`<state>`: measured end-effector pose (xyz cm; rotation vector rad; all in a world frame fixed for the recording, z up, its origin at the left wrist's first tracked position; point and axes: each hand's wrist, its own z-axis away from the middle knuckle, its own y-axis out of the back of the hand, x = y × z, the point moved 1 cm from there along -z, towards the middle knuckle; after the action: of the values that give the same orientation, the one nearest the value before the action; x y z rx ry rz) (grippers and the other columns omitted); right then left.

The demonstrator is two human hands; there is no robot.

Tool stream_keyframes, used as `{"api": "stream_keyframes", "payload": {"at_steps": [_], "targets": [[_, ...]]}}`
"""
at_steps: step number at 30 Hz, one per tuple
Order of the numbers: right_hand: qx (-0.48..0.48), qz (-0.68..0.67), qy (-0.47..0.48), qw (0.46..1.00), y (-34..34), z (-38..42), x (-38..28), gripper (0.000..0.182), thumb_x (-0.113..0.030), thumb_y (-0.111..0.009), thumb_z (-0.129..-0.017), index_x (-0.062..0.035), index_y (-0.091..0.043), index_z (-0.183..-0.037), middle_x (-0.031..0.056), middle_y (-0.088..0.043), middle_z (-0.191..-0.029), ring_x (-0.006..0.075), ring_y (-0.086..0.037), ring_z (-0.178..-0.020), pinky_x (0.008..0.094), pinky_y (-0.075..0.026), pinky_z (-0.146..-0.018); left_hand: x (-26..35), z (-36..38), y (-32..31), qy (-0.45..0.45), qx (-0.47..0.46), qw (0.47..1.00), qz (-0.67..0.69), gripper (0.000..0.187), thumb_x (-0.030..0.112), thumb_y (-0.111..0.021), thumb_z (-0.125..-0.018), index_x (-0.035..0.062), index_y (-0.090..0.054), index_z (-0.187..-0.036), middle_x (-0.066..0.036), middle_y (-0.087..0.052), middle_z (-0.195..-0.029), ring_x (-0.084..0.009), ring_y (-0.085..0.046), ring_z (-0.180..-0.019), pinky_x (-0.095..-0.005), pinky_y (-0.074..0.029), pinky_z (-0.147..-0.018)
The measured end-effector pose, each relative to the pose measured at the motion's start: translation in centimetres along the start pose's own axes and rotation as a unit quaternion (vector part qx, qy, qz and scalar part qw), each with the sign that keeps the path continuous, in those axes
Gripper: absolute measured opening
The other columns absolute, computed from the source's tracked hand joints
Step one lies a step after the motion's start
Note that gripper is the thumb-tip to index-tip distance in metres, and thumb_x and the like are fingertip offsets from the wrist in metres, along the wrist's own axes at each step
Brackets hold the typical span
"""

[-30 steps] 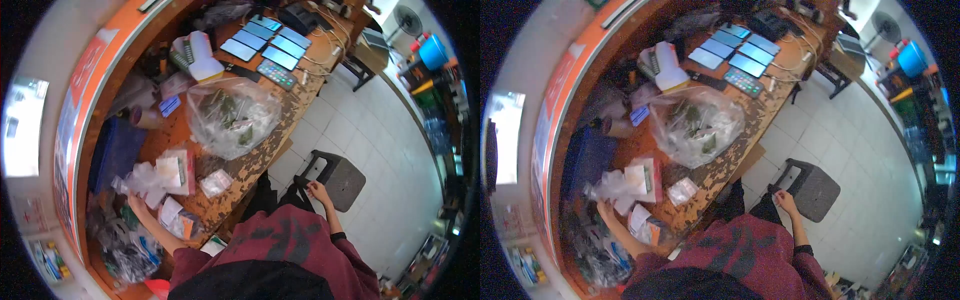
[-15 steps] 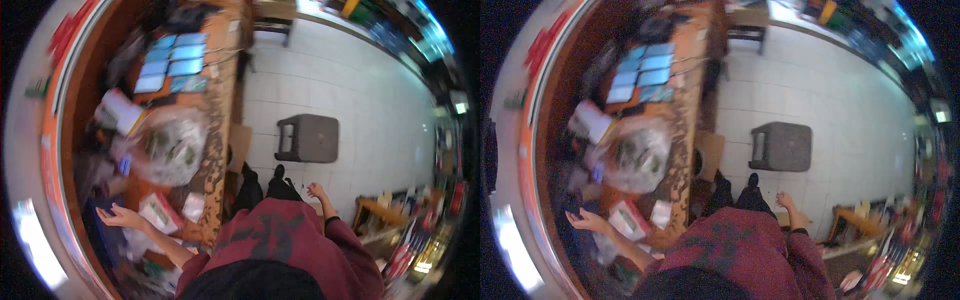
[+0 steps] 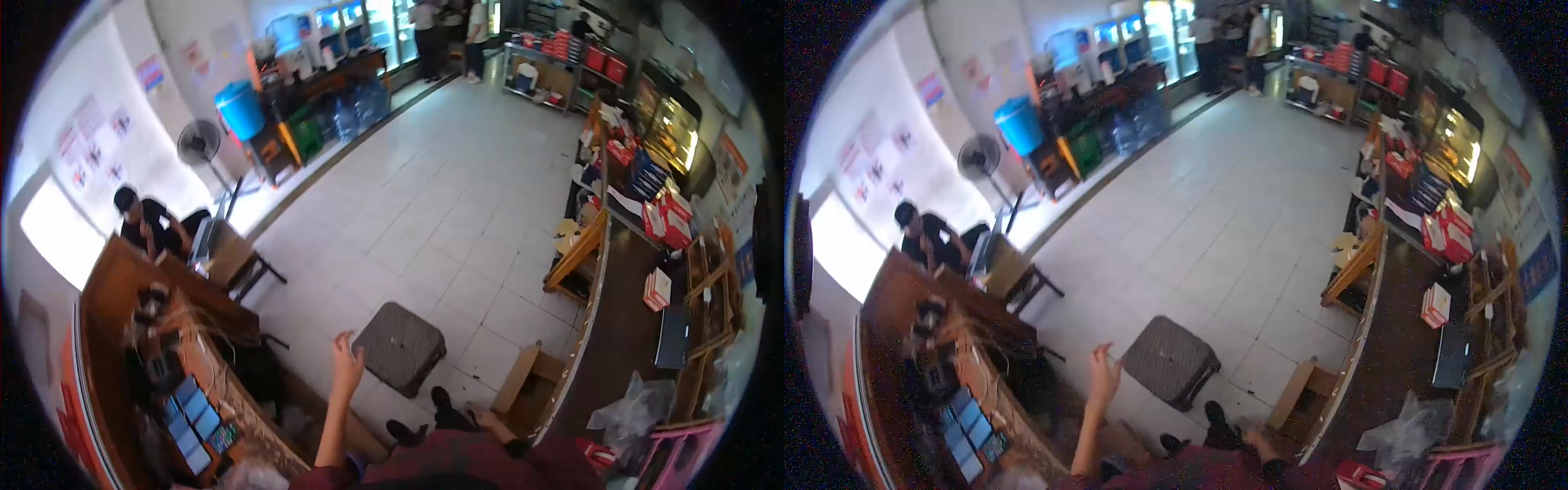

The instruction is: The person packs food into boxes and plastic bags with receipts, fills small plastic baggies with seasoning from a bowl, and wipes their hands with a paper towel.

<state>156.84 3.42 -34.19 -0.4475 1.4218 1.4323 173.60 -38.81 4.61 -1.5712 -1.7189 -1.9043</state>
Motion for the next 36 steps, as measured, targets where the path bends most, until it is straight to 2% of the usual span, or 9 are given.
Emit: {"api": "stream_keyframes", "payload": {"at_steps": [3, 5, 6, 7, 9, 10, 18, 32, 36], "targets": [[-0.164, 0.090, -0.338, 0.922, -0.8, 1.3, 0.3, 0.041, -0.038, -0.056, -0.076, -0.0049, -0.061, -0.100, 0.0202, -0.060, -0.095, 0.0343, -0.058, -0.084, 0.0410, -0.047, -0.071, -6.2, -3.0, -10.9, -0.030, -0.112, 0.992, -0.057, 0.040, 0.004, -0.056, -0.076, -0.0034, -0.041, -0.112, -0.026, -0.042, -0.107, -0.0406, -0.041, -0.103, -0.0415, -0.037, -0.088], [-0.088, 0.076, -0.231, 0.966, -2.7, 3.1, 4.5, 0.036, -0.036, -0.057, -0.075, -0.0031, -0.064, -0.089, 0.0176, -0.063, -0.082, 0.0329, -0.060, -0.075, 0.0414, -0.047, -0.068, -10.2, -2.6, -18.3, -0.204, -0.390, 0.806, -0.396, 0.044, 0.006, -0.056, -0.074, -0.0038, -0.041, -0.114, -0.030, -0.038, -0.112, -0.0430, -0.041, -0.102, -0.0472, -0.036, -0.088], [-0.051, 0.023, -0.307, 0.950, -2.8, 3.2, 4.1, 0.034, -0.034, -0.058, -0.074, -0.0035, -0.064, -0.087, 0.0165, -0.064, -0.081, 0.0307, -0.061, -0.074, 0.0406, -0.048, -0.067, -12.6, -0.3, -21.3, -0.060, -0.264, 0.947, -0.172, 0.038, 0.010, -0.054, -0.075, -0.0043, -0.047, -0.110, -0.029, -0.041, -0.115, -0.0425, -0.044, -0.099, -0.0499, -0.037, -0.084], [-0.016, -0.032, -0.381, 0.924, -2.8, 3.5, 3.2, 0.032, -0.033, -0.059, -0.073, -0.0038, -0.065, -0.086, 0.0154, -0.064, -0.079, 0.0285, -0.061, -0.072, 0.0399, -0.048, -0.066, -17.0, 0.9, -24.7, -0.395, -0.236, 0.810, -0.363, 0.035, 0.014, -0.054, -0.075, -0.0046, -0.054, -0.104, -0.028, -0.048, -0.109, -0.0462, -0.044, -0.099, -0.0522, -0.039, -0.081], [0.004, -0.071, -0.349, 0.934, -4.3, 4.3, 5.1, 0.031, -0.032, -0.059, -0.073, -0.0042, -0.066, -0.085, 0.0145, -0.064, -0.080, 0.0257, -0.061, -0.073, 0.0387, -0.048, -0.066, -22.0, 4.1, -29.1, -0.434, -0.547, 0.640, -0.320, 0.031, 0.021, -0.054, -0.074, -0.0022, -0.061, -0.093, -0.017, -0.060, -0.096, -0.0397, -0.054, -0.090, -0.0471, -0.044, -0.073], [0.021, -0.097, -0.317, 0.943, -5.1, 4.4, 6.7, 0.030, -0.031, -0.059, -0.073, -0.0047, -0.066, -0.085, 0.0135, -0.065, -0.081, 0.0230, -0.061, -0.074, 0.0374, -0.047, -0.066, -12.6, 3.5, -25.9, -0.209, -0.657, 0.682, -0.244, 0.024, 0.020, -0.051, -0.078, 0.0018, -0.062, -0.089, -0.012, -0.060, -0.092, -0.0278, -0.058, -0.079, -0.0407, -0.045, -0.066], [0.042, -0.167, -0.339, 0.925, -1.9, -1.3, 7.1, 0.028, -0.030, -0.064, -0.073, -0.0035, -0.066, -0.080, 0.0116, -0.064, -0.072, 0.0185, -0.059, -0.058, 0.0312, -0.047, -0.055, -10.6, 10.9, -28.2, 0.170, -0.661, 0.725, 0.096, 0.028, 0.021, -0.040, -0.088, -0.0001, -0.055, -0.100, -0.014, -0.057, -0.099, -0.0245, -0.059, -0.080, -0.0355, -0.047, -0.070], [0.132, -0.201, -0.465, 0.852, 12.9, -3.7, 8.9, 0.021, -0.019, -0.068, -0.070, -0.0016, -0.060, -0.081, 0.0090, -0.062, -0.069, 0.0179, -0.060, -0.058, 0.0313, -0.050, -0.052, -11.5, 2.1, -35.4, 0.203, -0.558, 0.805, -0.005, 0.035, 0.030, -0.046, -0.088, 0.0023, -0.054, -0.107, -0.015, -0.060, -0.095, -0.0242, -0.060, -0.085, -0.0364, -0.048, -0.074], [0.096, -0.214, -0.302, 0.924, 9.7, -5.0, 9.6, 0.019, -0.021, -0.061, -0.077, -0.0028, -0.060, -0.083, 0.0082, -0.062, -0.071, 0.0169, -0.059, -0.059, 0.0291, -0.048, -0.050, -10.9, 0.5, -36.4, 0.184, -0.558, 0.808, -0.027, 0.036, 0.032, -0.047, -0.087, 0.0030, -0.054, -0.107, -0.014, -0.061, -0.096, -0.0246, -0.060, -0.088, -0.0364, -0.048, -0.074]]}}
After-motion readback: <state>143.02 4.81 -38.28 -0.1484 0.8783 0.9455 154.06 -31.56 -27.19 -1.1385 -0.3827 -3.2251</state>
